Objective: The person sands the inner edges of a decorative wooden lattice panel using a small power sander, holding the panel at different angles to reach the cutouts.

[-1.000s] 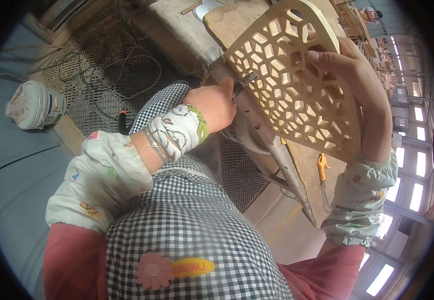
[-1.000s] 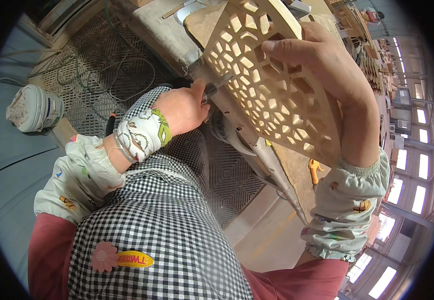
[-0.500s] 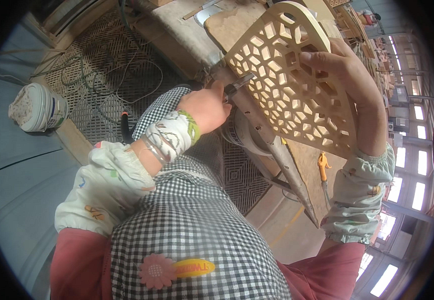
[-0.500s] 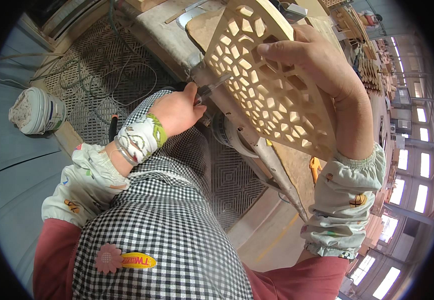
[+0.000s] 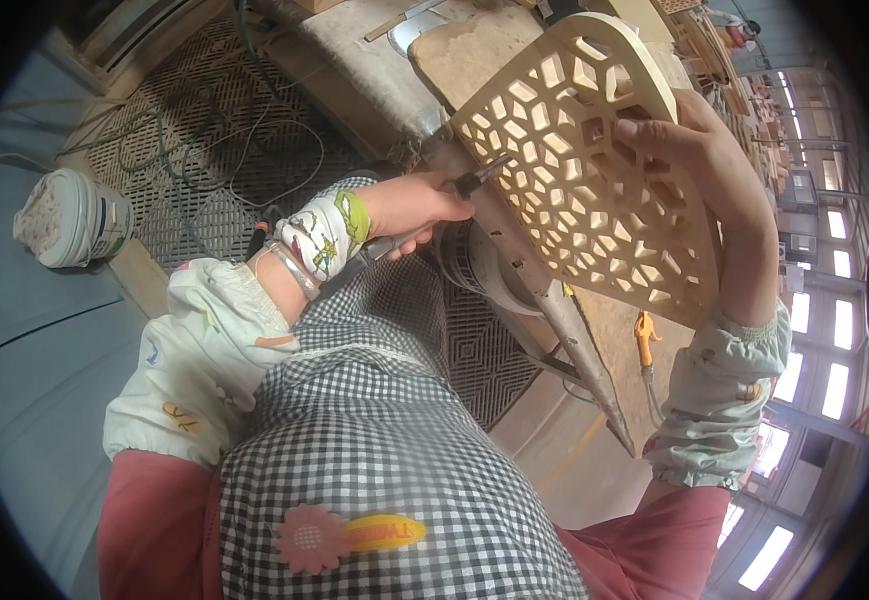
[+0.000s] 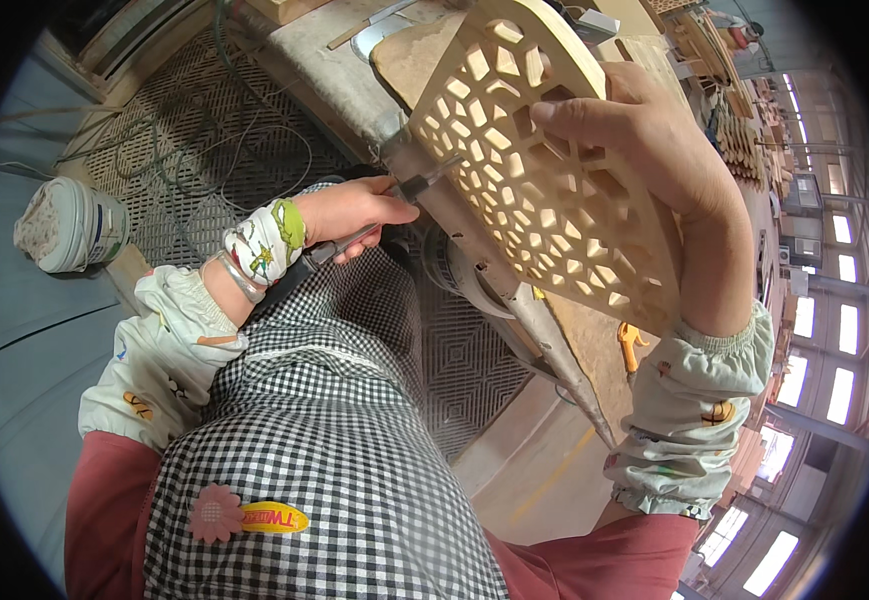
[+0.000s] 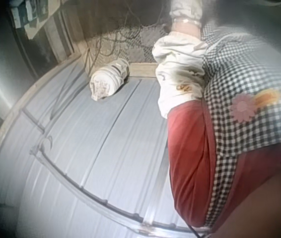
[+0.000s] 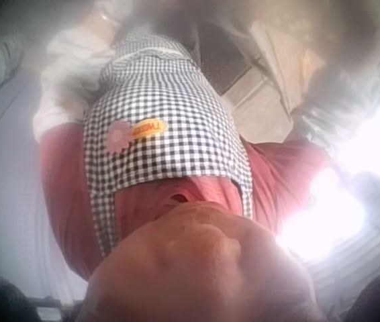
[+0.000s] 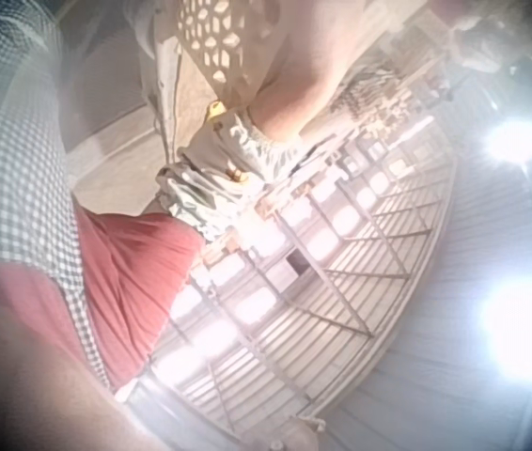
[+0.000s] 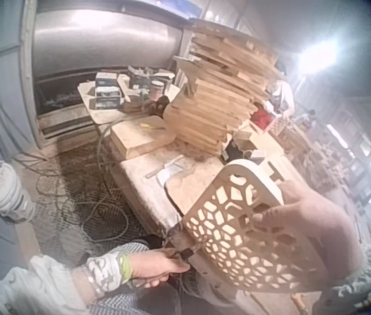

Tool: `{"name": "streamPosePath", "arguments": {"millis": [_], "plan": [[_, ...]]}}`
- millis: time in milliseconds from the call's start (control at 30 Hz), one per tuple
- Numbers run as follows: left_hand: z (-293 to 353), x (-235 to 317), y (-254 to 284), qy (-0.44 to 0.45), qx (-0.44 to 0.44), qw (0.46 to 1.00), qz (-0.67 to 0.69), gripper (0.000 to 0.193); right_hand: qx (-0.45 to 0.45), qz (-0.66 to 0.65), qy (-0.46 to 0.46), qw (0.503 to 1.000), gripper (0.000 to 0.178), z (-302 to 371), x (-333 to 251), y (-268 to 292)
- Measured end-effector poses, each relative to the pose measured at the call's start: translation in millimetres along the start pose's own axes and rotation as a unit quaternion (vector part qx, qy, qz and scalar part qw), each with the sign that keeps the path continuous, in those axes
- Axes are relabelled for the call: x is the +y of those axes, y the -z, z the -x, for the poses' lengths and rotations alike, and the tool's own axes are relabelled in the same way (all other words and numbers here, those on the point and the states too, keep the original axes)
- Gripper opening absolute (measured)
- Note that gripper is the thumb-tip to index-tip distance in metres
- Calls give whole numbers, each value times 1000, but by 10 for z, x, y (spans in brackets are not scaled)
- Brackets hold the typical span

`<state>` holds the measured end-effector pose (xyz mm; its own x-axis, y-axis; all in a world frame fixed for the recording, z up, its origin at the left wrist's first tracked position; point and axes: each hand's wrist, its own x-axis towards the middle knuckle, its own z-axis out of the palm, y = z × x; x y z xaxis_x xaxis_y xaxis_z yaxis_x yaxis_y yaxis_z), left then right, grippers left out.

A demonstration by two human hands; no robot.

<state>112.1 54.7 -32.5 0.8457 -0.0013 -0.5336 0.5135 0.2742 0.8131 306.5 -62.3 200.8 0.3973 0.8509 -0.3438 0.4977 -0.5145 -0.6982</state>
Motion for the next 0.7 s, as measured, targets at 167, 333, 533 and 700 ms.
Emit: {"name": "streamPosePath", "arguments": {"millis": [167,333,533,700], "plan": [[-1,-28,38,14,-62,996,56,59,1,36,-4,999,41,-26,-23,19],[45,-38,83,12,-81,994,77,51,23,32,-7,999,38,-15,-18,-7],[33,83,15,-38,-15,998,-39,50,17,13,-36,999,42,-50,-11,21],[127,-129,-139,-100,137,969,-182,53,23,-36,-51,998,49,13,-58,0]]}}
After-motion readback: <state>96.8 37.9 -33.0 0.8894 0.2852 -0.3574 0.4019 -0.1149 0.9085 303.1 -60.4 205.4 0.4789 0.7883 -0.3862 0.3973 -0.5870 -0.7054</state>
